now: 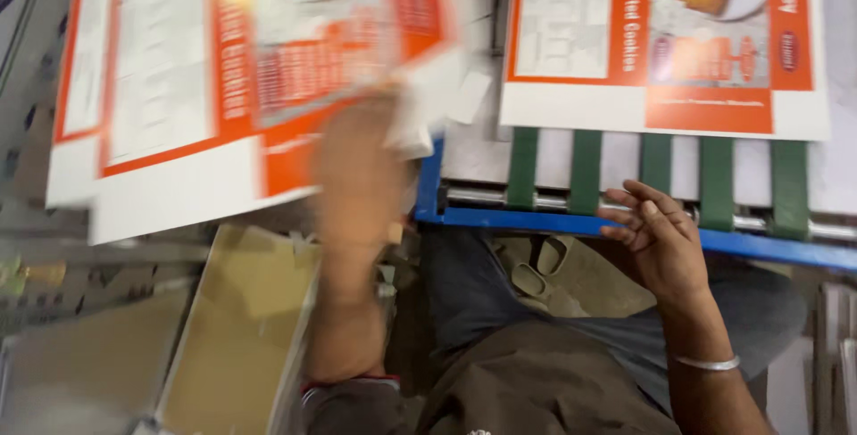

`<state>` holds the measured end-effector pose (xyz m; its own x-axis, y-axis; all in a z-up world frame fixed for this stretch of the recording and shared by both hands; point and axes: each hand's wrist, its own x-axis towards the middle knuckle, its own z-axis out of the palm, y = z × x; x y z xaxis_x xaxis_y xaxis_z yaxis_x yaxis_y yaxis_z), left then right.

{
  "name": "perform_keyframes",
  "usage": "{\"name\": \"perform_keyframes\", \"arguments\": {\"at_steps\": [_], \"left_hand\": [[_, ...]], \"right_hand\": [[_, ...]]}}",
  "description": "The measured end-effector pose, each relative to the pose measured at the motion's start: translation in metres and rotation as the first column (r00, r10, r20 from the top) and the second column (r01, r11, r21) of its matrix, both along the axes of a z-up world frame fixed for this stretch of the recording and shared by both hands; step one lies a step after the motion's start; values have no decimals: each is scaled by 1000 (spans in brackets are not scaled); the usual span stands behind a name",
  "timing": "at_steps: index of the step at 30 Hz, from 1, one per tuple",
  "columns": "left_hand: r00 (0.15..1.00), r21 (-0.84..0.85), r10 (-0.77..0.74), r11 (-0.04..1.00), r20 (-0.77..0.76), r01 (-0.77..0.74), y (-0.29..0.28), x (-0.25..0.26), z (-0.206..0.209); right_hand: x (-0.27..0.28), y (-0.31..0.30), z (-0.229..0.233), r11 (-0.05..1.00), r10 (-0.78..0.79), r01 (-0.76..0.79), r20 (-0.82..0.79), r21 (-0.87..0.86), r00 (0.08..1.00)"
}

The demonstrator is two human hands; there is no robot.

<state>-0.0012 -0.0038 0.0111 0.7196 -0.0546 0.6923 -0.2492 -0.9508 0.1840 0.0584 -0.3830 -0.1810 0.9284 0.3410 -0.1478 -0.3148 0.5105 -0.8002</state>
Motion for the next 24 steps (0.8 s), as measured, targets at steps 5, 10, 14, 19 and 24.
{"name": "perform_keyframes", "arguments": {"at_steps": [5, 10, 14, 19, 24], "left_hand": [[955, 277, -59, 950, -291, 144, -141, 4, -24], [883, 88, -179, 967, -434, 239, -142, -14, -6], [864, 158, -21, 981, -503, 115, -89, -30, 10], [856, 245, 209, 964, -472, -101, -22, -11, 9], [921, 233, 214, 962, -325, -142, 33, 6, 6]], "right_hand": [[-11, 52, 50, 958, 151, -174, 119, 226, 981], [6, 48, 49, 984, -115, 132, -148, 117, 982], [47, -17, 16, 951, -308, 309, 22, -17, 951], [80, -131, -75, 898, -435, 437, -38, 59, 899], [71, -197, -109, 803, -596, 596, 20, 16, 803]]}}
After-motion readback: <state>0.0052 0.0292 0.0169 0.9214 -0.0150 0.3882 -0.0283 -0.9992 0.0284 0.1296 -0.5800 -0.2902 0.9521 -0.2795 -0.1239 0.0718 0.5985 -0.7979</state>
